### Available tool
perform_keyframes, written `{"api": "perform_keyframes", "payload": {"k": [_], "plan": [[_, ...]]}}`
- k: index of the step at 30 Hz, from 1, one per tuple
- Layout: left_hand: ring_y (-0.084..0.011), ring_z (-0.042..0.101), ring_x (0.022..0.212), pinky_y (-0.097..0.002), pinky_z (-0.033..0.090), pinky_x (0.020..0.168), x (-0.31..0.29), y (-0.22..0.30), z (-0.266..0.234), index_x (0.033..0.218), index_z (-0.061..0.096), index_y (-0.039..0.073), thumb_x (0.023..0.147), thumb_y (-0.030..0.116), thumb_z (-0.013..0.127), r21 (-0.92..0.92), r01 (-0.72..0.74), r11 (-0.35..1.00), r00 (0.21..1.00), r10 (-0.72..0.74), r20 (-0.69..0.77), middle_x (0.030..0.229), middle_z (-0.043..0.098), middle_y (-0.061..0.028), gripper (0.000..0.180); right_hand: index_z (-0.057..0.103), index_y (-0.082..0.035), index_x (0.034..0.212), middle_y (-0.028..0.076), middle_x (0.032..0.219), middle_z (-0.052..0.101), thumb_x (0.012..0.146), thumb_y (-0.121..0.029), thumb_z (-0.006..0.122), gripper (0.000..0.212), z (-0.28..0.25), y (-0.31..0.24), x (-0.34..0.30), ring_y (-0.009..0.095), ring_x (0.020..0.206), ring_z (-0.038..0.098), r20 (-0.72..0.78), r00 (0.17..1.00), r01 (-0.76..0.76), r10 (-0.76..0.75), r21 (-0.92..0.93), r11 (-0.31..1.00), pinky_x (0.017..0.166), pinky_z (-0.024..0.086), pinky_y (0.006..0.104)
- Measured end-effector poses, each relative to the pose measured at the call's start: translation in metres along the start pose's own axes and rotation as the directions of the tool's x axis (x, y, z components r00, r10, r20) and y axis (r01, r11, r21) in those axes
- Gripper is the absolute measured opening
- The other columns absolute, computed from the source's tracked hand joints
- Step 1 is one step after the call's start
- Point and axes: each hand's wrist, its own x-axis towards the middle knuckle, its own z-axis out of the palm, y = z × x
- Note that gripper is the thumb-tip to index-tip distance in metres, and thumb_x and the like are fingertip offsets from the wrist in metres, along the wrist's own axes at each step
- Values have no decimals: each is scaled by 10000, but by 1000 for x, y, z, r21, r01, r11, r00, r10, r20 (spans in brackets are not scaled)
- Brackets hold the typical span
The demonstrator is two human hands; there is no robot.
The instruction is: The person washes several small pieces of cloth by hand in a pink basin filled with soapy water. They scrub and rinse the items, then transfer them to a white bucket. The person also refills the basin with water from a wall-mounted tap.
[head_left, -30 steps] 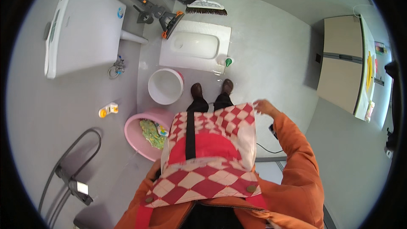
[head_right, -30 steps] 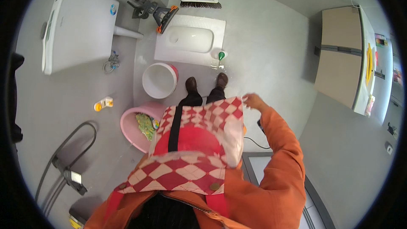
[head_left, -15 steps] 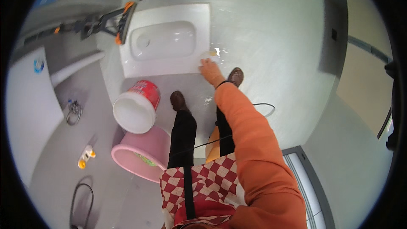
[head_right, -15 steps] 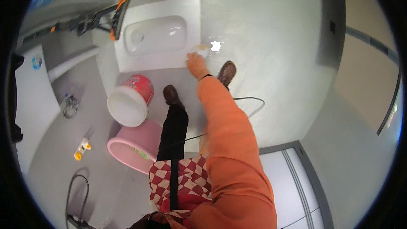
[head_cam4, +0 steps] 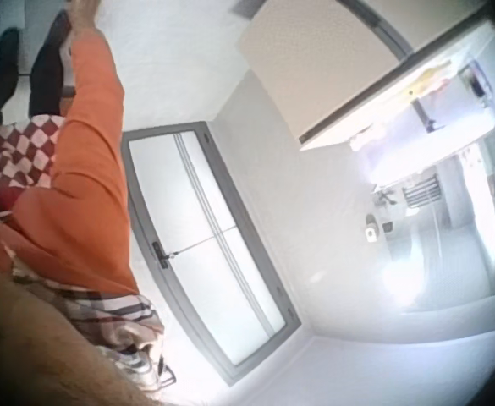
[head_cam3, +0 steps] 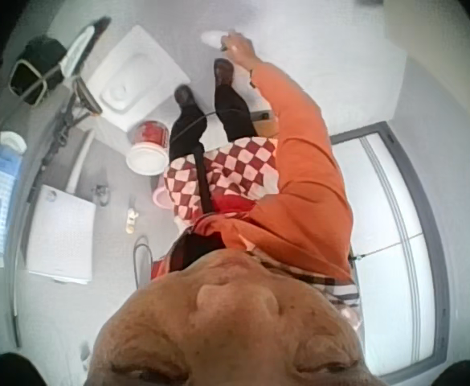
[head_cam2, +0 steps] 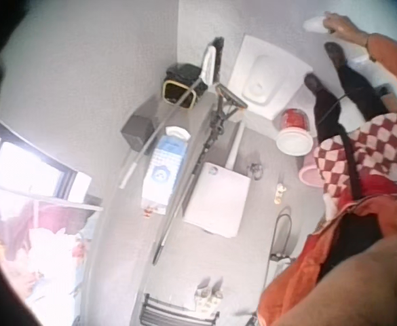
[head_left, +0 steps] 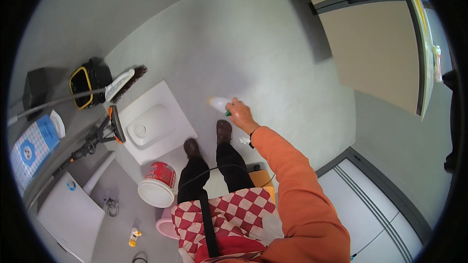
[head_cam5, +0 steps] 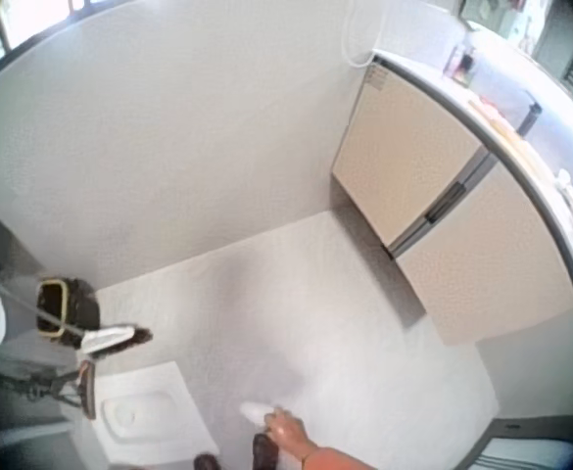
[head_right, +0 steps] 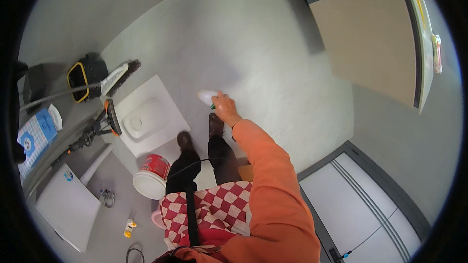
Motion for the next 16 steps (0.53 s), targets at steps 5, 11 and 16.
{"api": "perform_keyframes", "payload": {"k": [5, 11, 16], "plan": [[-246, 510, 879, -391, 448, 743, 16, 6, -31, 1155, 519, 111, 851, 307, 547, 73, -143, 987, 989, 141, 40, 1069, 523, -57, 363, 565, -110, 873, 109, 967, 489, 729, -38, 557, 162, -104, 46, -10, 308, 793, 552, -217, 948, -285, 234, -246, 926, 584, 497, 431], [-241, 523, 855, -381, 452, 730, 40, 28, -41, 1137, 531, 104, 849, 299, 546, 162, -273, 948, 962, 265, 70, 1044, 540, -62, 348, 567, -169, 940, 87, 1003, 486, 697, -149, 671, 265, -218, 139, -59, 309, 855, 582, -549, 647, -692, 528, -132, 710, 669, 513, 422], [-238, 533, 834, -373, 455, 718, 53, 58, -27, 1123, 541, 99, 847, 292, 545, 200, -306, 931, 952, 296, 80, 1023, 554, -67, 336, 560, -185, 964, 106, 1076, 497, 659, -244, 736, 357, -275, 198, -63, 332, 909, 590, -632, 332, -699, 700, 334, 633, 764, 491, 447]]}}
